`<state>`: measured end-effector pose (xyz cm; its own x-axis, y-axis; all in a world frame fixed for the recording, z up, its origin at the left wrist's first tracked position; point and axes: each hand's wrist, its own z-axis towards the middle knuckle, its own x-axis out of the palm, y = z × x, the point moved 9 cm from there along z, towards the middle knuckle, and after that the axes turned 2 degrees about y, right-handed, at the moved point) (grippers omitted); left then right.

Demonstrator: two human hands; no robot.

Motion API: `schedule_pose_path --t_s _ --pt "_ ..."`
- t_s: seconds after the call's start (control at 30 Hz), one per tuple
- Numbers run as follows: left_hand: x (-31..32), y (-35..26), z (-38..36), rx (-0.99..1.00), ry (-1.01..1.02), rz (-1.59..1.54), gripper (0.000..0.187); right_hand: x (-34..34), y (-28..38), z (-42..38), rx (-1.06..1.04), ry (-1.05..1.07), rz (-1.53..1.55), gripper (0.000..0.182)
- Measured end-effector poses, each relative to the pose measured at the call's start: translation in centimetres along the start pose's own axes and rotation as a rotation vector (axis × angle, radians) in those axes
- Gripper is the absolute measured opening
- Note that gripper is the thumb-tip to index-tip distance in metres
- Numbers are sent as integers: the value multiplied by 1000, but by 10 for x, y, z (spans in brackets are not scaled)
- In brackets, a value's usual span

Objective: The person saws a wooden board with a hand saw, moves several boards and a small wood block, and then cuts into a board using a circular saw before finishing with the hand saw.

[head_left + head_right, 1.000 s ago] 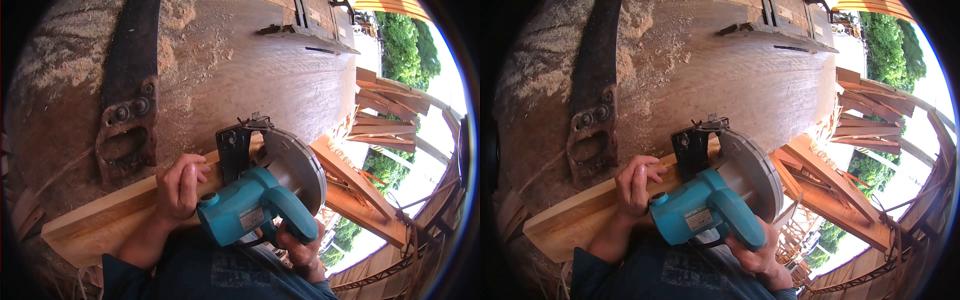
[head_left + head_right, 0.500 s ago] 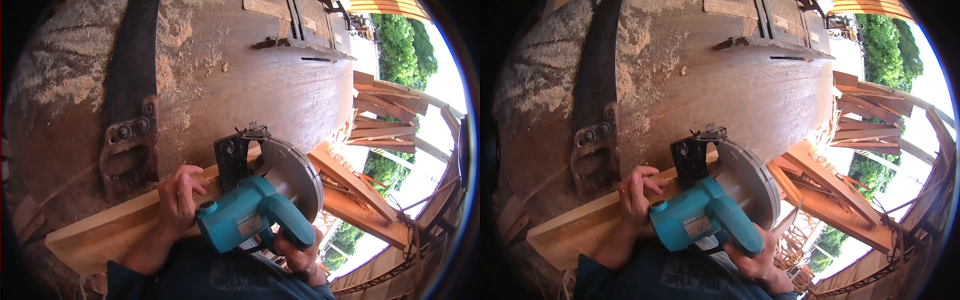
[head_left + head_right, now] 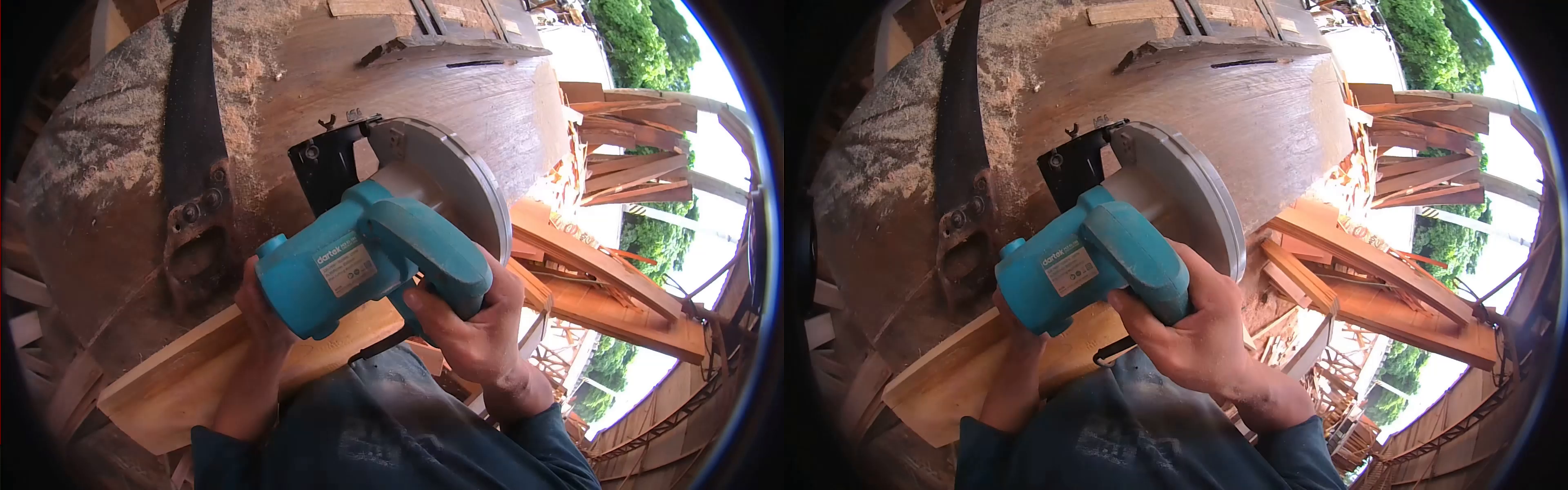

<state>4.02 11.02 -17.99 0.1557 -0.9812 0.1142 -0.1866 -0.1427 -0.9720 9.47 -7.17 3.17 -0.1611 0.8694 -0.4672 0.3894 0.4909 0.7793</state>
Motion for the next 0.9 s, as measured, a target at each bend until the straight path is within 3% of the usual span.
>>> schedule_pose_path --t_s 0.03,0.1,0.13,0.27,0.5,0.83,0.87,0.9 --pt "0 1 0 2 -33 -98 56 -12 -4 -11 -31 -38 -32 33" --pt "-3 -15 4 116 -1 26 55 -43 -6 -31 -1 -96 -46 32" --pt "0 -30 8 174 -53 193 40 -64 -14 -37 -69 -94 8 28" --pt "19 -48 7 179 -101 434 15 -141 -33 -30 -84 -99 -185 23" --pt "38 -54 10 271 -126 696 13 -196 -74 64 -479 -195 -632 30" --pt "60 -59 6 262 -144 915 20 -172 -96 94 -512 -109 -725 28" --pt "61 -56 7 248 -136 925 21 -170 -99 95 -382 -33 -747 37" --pt "60 -55 5 235 -128 936 22 -171 -94 86 -494 -122 -735 41"
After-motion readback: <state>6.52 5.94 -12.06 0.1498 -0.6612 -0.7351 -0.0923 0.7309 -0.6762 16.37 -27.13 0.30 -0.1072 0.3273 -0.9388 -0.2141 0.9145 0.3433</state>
